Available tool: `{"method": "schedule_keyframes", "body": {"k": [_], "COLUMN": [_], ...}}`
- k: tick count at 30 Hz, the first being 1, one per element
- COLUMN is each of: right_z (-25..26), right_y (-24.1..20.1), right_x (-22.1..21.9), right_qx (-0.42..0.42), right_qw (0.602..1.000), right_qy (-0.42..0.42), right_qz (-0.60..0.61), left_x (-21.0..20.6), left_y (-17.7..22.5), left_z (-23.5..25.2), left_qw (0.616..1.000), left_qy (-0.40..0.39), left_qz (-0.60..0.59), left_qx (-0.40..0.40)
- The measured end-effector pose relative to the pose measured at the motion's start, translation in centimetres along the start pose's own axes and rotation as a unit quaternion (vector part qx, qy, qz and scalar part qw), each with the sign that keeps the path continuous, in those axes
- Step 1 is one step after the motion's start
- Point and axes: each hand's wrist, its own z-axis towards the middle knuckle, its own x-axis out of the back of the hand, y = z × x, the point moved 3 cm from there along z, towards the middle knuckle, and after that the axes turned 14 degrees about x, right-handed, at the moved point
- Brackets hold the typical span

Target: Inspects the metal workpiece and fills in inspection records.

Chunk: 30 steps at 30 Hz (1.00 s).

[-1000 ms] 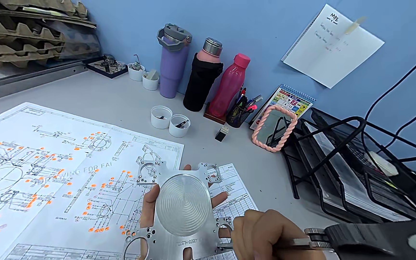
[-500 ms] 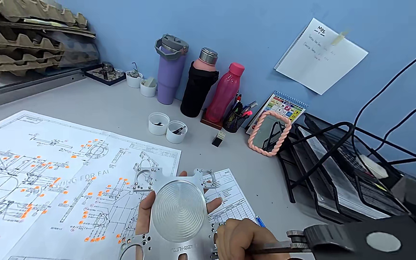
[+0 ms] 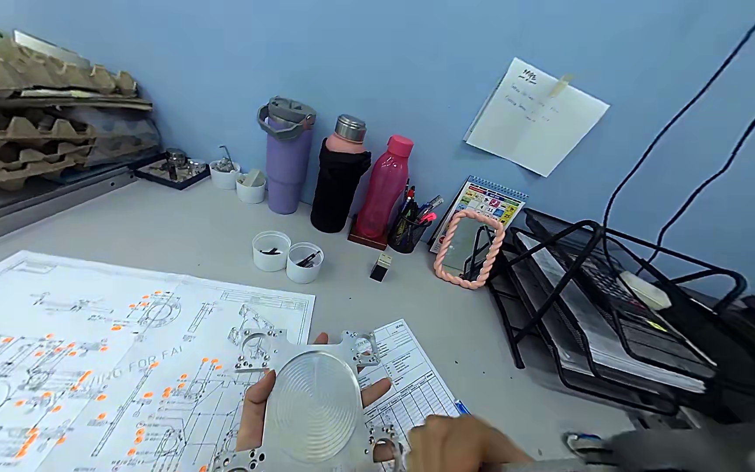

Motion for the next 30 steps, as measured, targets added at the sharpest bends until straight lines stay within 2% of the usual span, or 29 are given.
{"method": "schedule_keyframes", "body": {"k": [4,6,10,15,18,21,27,30], "right_z": [2.3,1.6,-3.2,-9.9,-11.9,-13.0,-12.5,-12.3], "right_y": [-5.6,-7.9,-10.4,-9.6,-8.5,-7.5,-6.3,-5.9], "right_x": [4.6,8.5,16.3,22.9,24.9,26.3,26.8,27.0], "right_qx": [-0.056,-0.095,-0.142,-0.211,-0.246,-0.246,-0.170,-0.151], "right_qw": [0.992,0.971,0.889,0.797,0.759,0.730,0.654,0.636], "right_qy": [0.008,0.050,0.115,0.124,0.111,0.081,-0.013,-0.050], "right_qz": [-0.115,-0.213,-0.419,-0.553,-0.593,-0.633,-0.737,-0.755], "left_x": [1.4,1.6,1.3,1.7,2.1,2.3,2.8,2.8], "left_y": [0.0,-0.2,-0.7,-0.7,-0.7,-0.6,-0.1,0.0], "left_z": [0.0,0.1,0.1,0.2,0.1,0.1,0.1,-0.1], "left_qw": [0.999,0.999,0.997,0.992,0.989,0.986,0.976,0.972], "left_qy": [0.019,0.023,0.034,0.053,0.084,0.100,0.146,0.155], "left_qz": [0.011,0.020,0.044,0.069,0.086,0.099,0.146,0.159], "left_qx": [0.028,0.037,0.056,0.093,0.089,0.091,0.064,0.072]}}
